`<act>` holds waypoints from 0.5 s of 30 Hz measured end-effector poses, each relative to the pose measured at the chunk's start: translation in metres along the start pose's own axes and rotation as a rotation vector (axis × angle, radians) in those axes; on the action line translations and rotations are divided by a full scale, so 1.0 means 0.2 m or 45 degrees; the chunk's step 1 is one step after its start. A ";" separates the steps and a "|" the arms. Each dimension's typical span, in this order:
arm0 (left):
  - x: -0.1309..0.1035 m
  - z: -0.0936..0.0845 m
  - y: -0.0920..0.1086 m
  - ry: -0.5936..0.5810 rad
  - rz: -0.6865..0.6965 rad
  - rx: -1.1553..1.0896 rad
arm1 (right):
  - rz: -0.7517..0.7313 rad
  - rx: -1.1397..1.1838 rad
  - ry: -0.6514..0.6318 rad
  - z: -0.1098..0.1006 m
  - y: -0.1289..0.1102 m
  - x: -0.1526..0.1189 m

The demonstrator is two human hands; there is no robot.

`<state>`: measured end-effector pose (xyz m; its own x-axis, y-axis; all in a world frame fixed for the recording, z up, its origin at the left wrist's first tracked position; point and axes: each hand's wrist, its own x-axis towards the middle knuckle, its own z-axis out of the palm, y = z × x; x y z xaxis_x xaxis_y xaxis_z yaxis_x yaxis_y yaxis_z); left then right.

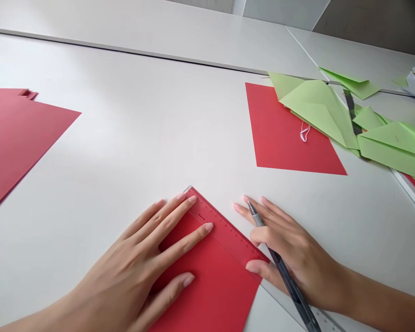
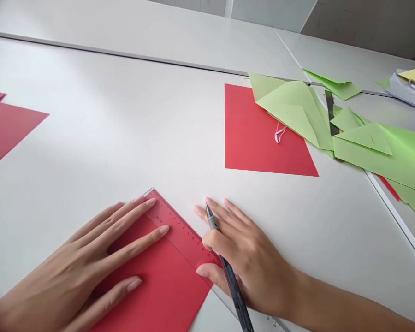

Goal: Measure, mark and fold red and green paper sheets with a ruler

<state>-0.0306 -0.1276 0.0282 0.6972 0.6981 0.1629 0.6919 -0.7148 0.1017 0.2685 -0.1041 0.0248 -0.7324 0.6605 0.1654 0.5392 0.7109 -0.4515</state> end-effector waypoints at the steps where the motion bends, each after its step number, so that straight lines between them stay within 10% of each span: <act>1: 0.00 0.00 0.00 -0.006 -0.001 0.003 | -0.010 -0.008 -0.005 0.00 0.00 0.00; 15: -0.01 -0.01 0.04 -0.014 -0.109 -0.073 | -0.036 -0.061 -0.045 0.00 -0.01 -0.01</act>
<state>-0.0264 -0.1346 0.0305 0.6381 0.7571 0.1403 0.7376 -0.6533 0.1708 0.2687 -0.1072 0.0257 -0.7616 0.6313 0.1461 0.5364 0.7407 -0.4046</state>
